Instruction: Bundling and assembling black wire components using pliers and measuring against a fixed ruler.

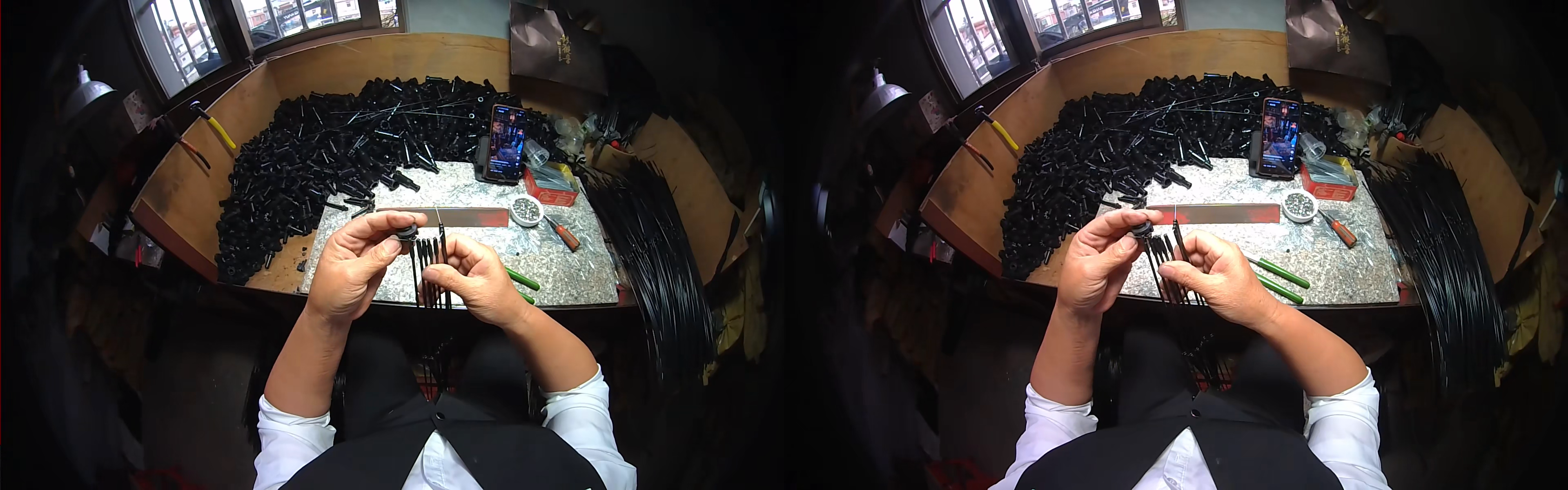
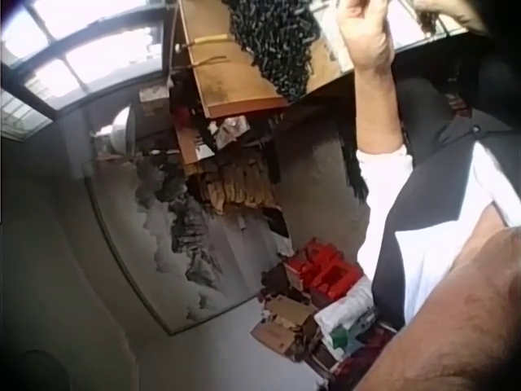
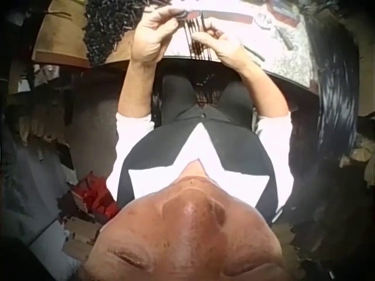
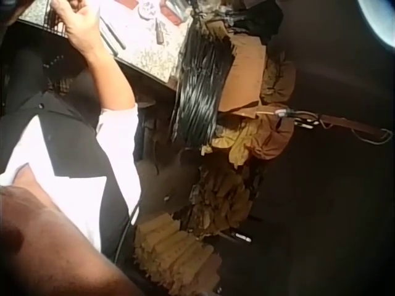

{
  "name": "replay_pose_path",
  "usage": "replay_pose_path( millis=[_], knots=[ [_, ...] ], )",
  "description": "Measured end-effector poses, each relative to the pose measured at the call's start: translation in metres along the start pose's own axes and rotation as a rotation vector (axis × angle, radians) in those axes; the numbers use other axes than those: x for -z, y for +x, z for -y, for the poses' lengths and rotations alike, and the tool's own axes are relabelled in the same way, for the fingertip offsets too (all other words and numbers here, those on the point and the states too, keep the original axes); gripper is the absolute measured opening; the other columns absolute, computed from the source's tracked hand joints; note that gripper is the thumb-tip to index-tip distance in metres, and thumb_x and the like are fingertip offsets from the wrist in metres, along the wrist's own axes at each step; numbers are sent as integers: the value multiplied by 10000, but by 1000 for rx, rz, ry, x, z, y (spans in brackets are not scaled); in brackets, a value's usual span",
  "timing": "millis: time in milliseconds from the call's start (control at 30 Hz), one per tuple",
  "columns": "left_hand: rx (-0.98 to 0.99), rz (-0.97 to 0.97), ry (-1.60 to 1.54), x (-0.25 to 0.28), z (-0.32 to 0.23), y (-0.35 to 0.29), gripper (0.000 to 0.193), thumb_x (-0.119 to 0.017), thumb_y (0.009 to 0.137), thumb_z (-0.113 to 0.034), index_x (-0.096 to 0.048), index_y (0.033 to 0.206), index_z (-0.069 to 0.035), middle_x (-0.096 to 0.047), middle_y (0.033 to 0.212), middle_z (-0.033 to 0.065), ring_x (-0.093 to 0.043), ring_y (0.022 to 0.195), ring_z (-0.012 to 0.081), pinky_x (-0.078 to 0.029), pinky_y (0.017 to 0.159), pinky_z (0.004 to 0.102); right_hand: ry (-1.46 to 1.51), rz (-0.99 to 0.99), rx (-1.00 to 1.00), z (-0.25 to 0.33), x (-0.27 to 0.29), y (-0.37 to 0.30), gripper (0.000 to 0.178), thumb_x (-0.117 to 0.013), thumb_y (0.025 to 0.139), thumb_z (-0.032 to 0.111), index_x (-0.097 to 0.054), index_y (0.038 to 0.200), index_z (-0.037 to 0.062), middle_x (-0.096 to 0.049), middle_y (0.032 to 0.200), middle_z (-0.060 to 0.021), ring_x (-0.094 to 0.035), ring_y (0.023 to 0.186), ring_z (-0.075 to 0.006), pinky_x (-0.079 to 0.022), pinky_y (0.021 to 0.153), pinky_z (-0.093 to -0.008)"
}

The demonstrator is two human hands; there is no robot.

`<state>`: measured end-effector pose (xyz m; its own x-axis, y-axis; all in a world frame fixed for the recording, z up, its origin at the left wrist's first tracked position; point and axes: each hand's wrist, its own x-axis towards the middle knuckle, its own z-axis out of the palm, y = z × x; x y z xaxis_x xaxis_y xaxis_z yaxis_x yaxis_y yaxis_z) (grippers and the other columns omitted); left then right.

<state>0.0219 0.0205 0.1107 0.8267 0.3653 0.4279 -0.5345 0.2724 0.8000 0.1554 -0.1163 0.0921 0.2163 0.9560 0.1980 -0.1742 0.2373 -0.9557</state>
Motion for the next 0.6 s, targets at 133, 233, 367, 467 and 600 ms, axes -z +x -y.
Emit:
replay_pose_path(
  millis=[133, 233, 367, 467, 600],
  knots=[
    [12, 11, 28, 0, -1, -2, 276, -572, 872, 10, -570, 1147, 32, -575, 1189, 146, -562, 1074, 182, -448, 960, 322, 6, 1, -11, 1, -1, -1, 111, -591, 897, 69, -516, 956, 11, -632, 824, -73, -632, 720, -129, -510, 662, -247],
    [-47, 41, 82, -4, -2, -2, 280, -588, 853, 35, -577, 1133, 29, -565, 1183, 125, -561, 1061, 167, -446, 951, 305, 19, 11, -4, 1, -2, -1, 114, -592, 897, 68, -515, 959, 12, -630, 830, -74, -634, 723, -130, -512, 665, -250],
    [-99, 2, 121, -7, -1, -3, 252, -590, 848, 53, -589, 1099, 26, -564, 1147, 103, -556, 1053, 149, -443, 934, 281, 27, 21, -27, 1, -5, 0, 115, -590, 899, 66, -514, 964, 10, -622, 841, -69, -631, 730, -128, -515, 670, -253],
    [-106, -13, 158, -9, 0, -4, 227, -577, 859, 49, -594, 1084, 27, -574, 1124, 100, -557, 1052, 150, -441, 934, 281, -3, 26, -35, 1, -4, 1, 118, -586, 902, 69, -510, 969, 10, -611, 844, -62, -628, 744, -129, -516, 677, -259],
    [-123, 8, 188, -9, 0, -4, 207, -556, 874, 44, -599, 1076, 31, -585, 1112, 109, -564, 1047, 164, -437, 947, 293, -21, 76, -18, 1, -4, 1, 113, -558, 924, 92, -504, 982, 12, -601, 844, -53, -617, 752, -123, -505, 684, -261]
  ],
)
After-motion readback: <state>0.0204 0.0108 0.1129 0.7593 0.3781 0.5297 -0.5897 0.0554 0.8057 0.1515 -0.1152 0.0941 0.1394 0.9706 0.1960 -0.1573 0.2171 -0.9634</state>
